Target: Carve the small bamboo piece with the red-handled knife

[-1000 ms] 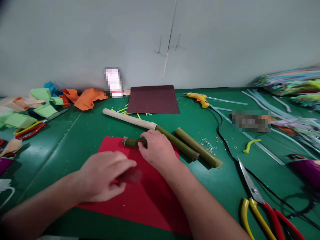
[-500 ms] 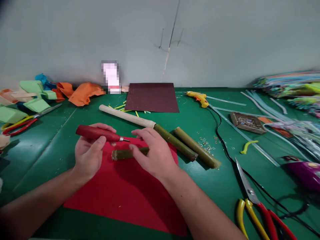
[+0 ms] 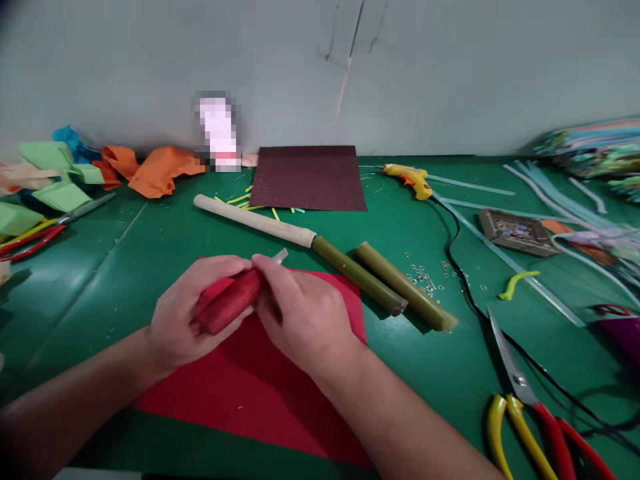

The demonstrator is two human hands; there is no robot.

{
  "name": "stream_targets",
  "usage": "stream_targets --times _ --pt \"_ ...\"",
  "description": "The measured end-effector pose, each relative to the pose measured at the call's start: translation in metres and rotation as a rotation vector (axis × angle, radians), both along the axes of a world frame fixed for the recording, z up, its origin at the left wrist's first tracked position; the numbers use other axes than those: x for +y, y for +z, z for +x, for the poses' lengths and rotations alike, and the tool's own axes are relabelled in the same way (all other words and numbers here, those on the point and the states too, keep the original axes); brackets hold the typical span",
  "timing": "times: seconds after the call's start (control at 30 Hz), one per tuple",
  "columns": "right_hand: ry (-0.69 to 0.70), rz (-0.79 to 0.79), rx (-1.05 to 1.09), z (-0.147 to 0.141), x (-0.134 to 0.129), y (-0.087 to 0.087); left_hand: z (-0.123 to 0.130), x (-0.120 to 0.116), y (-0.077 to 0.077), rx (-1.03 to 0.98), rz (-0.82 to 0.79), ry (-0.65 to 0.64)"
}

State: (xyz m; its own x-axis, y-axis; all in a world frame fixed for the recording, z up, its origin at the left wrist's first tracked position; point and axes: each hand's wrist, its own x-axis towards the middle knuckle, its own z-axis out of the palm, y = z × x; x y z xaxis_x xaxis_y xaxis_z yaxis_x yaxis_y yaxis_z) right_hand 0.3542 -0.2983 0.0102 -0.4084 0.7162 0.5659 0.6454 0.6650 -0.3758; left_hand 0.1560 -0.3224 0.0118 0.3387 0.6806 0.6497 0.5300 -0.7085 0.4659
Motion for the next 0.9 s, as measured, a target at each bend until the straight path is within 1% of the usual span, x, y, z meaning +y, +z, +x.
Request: stream_targets --times 0.03,0.1,0.13,0.17,0.2,0.23,0.33,0.4,0.53,0.6,0.73,0.8,0.9 --pt "-0.026 -0.054 0.067 0.001 0.001 0.0 -0.003 -0.001 0.0 0.037 -0.035 0.033" --pt "-0.065 -0.167 0.278 0.004 0.005 0.001 -0.008 -0.002 -0.001 0.154 -0.135 0.085" --pt "-0.072 -0.208 0.418 0.005 0.007 0.001 -0.01 -0.002 -0.002 0.236 -0.19 0.094" --pt "-0.122 -0.265 0.554 0.006 0.009 0.002 -0.011 -0.003 -0.002 0.32 -0.242 0.098" --pt "-0.148 -0.359 0.625 0.007 0.011 0.003 -0.012 -0.002 -0.003 0.399 -0.294 0.103" --pt "-0.152 -0.467 0.644 0.008 0.012 0.003 -0.012 -0.002 -0.003 0.467 -0.343 0.108" --pt "-0.196 -0.618 0.704 0.01 0.013 0.003 -0.008 -0.001 -0.002 0.579 -0.475 0.118" --pt "-0.202 -0.666 0.723 0.009 0.012 0.001 -0.006 -0.001 -0.001 0.568 -0.518 0.132" --pt "-0.102 -0.801 0.766 0.004 0.007 -0.003 -0.005 0.0 -0.006 0.481 -0.57 0.182" --pt "-0.091 -0.79 0.746 0.001 0.005 -0.003 -0.006 0.002 -0.012 0.419 -0.561 0.163" --pt "-0.092 -0.701 0.682 -0.002 0.005 -0.004 -0.007 0.007 -0.021 0.312 -0.506 0.075" --pt "-0.11 -0.68 0.661 -0.002 0.008 -0.005 -0.008 0.008 -0.022 0.299 -0.509 0.05" --pt "-0.107 -0.651 0.615 0.0 0.011 -0.007 -0.01 0.007 -0.021 0.318 -0.513 0.061"
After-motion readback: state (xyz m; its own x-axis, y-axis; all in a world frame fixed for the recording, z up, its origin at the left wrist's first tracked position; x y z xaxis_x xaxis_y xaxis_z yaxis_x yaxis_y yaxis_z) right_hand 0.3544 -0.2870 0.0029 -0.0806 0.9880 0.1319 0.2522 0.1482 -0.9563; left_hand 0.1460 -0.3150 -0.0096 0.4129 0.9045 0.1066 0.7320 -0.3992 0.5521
